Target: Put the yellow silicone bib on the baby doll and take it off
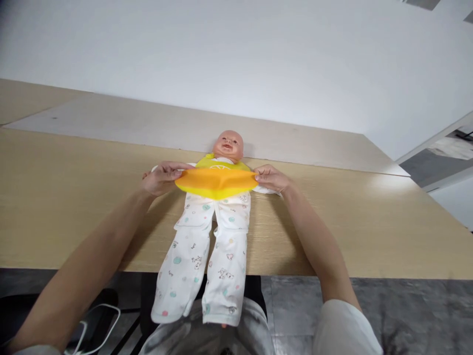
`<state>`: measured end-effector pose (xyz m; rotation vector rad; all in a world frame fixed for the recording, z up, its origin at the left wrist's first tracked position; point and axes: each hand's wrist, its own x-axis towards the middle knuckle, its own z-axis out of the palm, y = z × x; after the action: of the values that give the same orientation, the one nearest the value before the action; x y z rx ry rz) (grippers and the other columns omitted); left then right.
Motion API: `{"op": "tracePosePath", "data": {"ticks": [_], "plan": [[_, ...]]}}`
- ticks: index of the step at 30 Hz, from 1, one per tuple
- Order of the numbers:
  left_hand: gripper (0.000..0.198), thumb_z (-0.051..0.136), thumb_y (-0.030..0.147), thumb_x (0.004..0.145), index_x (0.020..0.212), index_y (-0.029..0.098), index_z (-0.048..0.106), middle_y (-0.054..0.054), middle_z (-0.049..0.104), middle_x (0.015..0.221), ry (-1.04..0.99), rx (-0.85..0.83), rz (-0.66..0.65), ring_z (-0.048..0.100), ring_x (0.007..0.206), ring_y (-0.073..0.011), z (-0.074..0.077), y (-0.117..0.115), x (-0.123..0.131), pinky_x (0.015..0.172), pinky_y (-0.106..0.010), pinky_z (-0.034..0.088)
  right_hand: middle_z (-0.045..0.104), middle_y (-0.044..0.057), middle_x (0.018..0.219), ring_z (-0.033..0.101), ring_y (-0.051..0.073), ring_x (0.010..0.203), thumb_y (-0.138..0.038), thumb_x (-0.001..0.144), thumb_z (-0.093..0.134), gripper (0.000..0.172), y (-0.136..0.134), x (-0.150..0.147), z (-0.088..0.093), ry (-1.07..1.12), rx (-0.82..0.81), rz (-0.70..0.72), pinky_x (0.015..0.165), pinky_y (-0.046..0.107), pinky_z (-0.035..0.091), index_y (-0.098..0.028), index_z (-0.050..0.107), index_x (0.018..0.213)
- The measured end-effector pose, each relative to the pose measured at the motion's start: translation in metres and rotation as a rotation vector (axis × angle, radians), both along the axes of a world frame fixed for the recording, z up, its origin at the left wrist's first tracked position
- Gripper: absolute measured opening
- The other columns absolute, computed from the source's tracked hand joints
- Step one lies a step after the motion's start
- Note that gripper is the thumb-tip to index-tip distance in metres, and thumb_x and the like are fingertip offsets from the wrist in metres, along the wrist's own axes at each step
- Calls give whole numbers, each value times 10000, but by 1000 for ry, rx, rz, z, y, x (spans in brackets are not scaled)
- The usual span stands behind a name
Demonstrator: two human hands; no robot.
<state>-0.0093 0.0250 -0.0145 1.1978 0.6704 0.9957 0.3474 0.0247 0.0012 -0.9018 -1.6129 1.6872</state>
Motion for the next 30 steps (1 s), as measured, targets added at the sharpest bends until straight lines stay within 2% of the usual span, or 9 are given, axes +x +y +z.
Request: {"op": "tracePosePath", "data": {"ticks": [2,6,9,13,18,22,26,28,30], "plan": [[390,921,386,567,879,173,823,-130,771,986,52,14,12,711,855,-236,1,-1,-1,758,-292,539,616,53,681,591,124,724,-539,521,916,534,-1,-1,1,-2,2,31,652,213,466,-126,579,523],[377,911,415,540,828,186,828,-143,766,1021,171,72,22,688,1009,-296,1,-2,-4,853,-331,522,706,91,868,641,163,915,-516,558,902,465,-5,-5,5,-32,25,59,821,266,521,-123,653,562],[333,892,420,561,801,198,828,-138,772,920,247,120,20,657,1113,-323,0,-3,-6,940,-360,492,724,94,987,653,160,960,-495,590,886,406,-7,-6,8,-90,34,39,872,277,524,-132,706,619],[272,872,399,606,787,202,822,-125,763,882,289,170,33,674,1057,-302,-2,-2,-8,916,-359,498,726,82,985,658,135,879,-443,618,871,334,-9,-5,11,-185,92,-3,797,238,529,-147,740,698],[221,878,352,618,774,212,808,-54,690,674,413,313,-3,660,767,-210,2,-2,-9,759,-313,514,698,54,856,625,126,789,-448,687,811,359,-11,-12,9,-388,316,35,715,227,491,-136,732,846],[200,857,362,650,786,225,807,-49,715,742,531,437,-85,608,692,-165,9,-5,-9,653,-269,475,653,31,803,552,94,701,-518,783,722,393,-19,-22,7,-484,473,13,633,200,418,-133,663,830],[187,823,386,697,809,237,810,-65,737,806,586,498,-128,638,744,-190,8,-6,-7,719,-294,497,592,-2,709,467,73,602,-559,829,672,428,-26,-32,7,-602,573,2,559,196,323,-147,576,767],[170,810,397,716,780,239,808,-75,735,834,604,551,-61,643,794,-209,11,-11,-1,781,-323,502,593,-3,703,474,82,601,-560,844,657,420,-28,-36,8,-671,594,9,564,207,312,-155,569,780],[175,819,402,711,784,244,806,-80,730,885,604,638,108,635,884,-238,23,-21,7,872,-364,492,616,12,737,508,104,640,-545,849,659,393,-31,-39,15,-699,626,-5,601,226,340,-162,588,798]]}}
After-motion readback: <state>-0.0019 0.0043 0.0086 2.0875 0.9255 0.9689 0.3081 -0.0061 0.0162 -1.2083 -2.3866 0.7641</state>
